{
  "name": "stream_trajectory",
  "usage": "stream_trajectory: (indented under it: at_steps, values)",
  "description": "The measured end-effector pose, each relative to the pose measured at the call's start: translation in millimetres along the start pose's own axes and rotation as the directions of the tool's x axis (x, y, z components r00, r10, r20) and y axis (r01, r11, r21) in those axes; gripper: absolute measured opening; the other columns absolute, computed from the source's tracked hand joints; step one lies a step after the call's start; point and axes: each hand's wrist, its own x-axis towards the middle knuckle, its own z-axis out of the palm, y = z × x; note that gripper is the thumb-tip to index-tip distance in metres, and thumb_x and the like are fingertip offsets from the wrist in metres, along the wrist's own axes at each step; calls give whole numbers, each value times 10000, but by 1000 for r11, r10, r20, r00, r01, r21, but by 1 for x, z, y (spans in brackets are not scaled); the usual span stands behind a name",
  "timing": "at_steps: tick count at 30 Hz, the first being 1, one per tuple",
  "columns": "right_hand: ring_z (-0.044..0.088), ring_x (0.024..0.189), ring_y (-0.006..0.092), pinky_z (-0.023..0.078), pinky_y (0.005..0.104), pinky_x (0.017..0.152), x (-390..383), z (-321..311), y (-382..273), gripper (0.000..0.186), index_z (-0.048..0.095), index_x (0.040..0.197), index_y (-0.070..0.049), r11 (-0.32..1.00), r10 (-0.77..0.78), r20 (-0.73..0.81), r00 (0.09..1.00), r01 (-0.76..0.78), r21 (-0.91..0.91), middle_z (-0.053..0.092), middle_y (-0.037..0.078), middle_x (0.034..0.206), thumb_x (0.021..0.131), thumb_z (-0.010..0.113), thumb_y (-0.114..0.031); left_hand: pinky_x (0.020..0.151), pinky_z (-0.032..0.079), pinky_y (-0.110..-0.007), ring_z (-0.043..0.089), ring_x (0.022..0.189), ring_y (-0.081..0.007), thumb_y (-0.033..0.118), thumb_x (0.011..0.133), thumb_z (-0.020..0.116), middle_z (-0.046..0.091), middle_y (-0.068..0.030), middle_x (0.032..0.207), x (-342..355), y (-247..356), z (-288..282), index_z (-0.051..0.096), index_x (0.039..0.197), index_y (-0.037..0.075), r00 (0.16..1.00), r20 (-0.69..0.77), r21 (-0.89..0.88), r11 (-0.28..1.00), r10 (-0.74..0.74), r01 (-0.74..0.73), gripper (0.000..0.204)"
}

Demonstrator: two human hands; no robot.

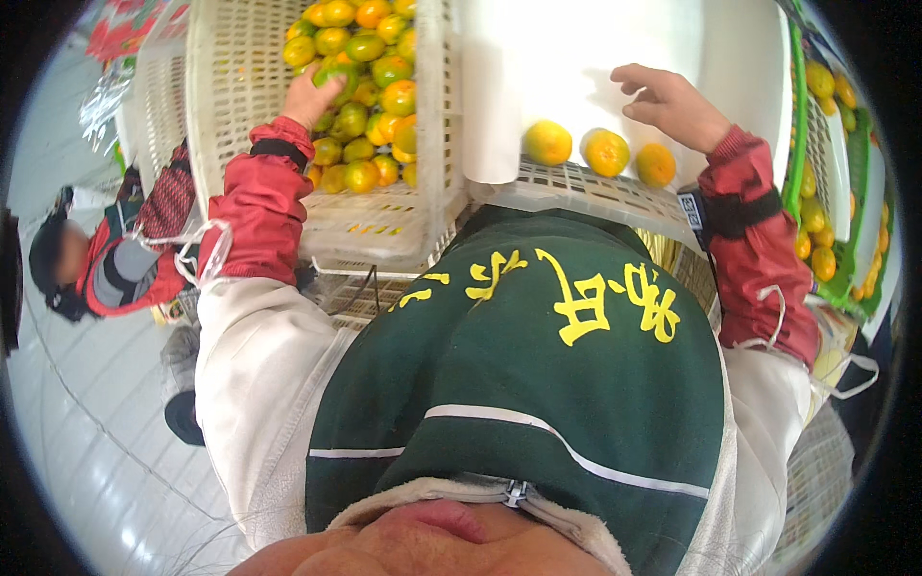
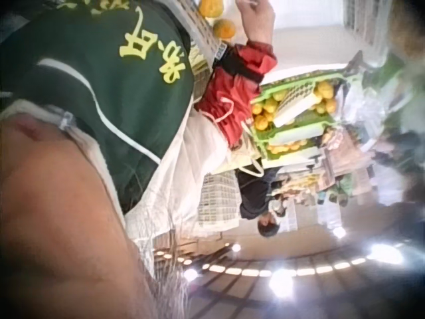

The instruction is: The person applies small round stickers to individual oranges in a white tray, then places a larger branded sticker on a clear plastic lid and seals the tray. They then line an empty white crate with a foam sheet and begin placing oranges into the crate one by one.

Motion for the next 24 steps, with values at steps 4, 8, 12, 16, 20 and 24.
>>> stream_trajectory:
  at_steps: [4,8,12,16,20,24]
  values:
    - [578,1046,184,458,309,943,0,-5,-65,399,512,1279,14,941,-204,-19,979,202,273,601,109,1163,898,578,-85,518,447,-260,615,711,-144,322,867,651,627,-73,884,-30,66,-48,568,1110,54,990,70,-812,584,123,-16,371]
    - [558,1090,210,397,357,1004,-6,-3,-137,635,401,1402,10,812,-517,-118,848,530,246,518,148,1321,884,607,-294,694,523,-372,645,797,-280,296,785,738,646,-107,904,-65,175,-55,632,1043,54,927,-193,-645,670,323,-368,369]
    - [475,1241,257,354,365,1057,-6,4,-173,791,301,1453,16,654,-688,-107,718,677,337,418,181,1411,867,639,-394,709,524,-429,637,853,-378,502,664,771,620,-188,945,-91,263,-34,559,1026,5,840,-458,-170,898,293,-406,651]
    - [378,1339,284,313,364,1094,-7,10,-181,829,278,1455,40,793,-595,-107,796,604,83,391,186,1432,848,700,-335,717,517,-476,610,829,-431,309,615,806,539,-211,1040,-108,279,-28,459,1149,10,767,-569,-56,916,298,-397,704]
    - [370,1341,266,313,359,1094,-2,14,-176,826,255,1461,50,876,-453,-179,873,473,88,345,185,1466,839,718,-233,813,499,-484,578,950,-439,214,629,800,466,-254,1158,-108,272,-25,440,1240,28,816,-492,-184,879,304,-439,733]
    - [530,1154,218,424,329,988,4,-2,-146,626,397,1377,45,907,-307,-231,923,357,222,534,140,1267,853,649,-188,1002,374,-498,440,1185,-428,268,644,750,443,-278,1236,-98,244,-38,501,1225,-10,507,-711,-95,649,487,-755,691]
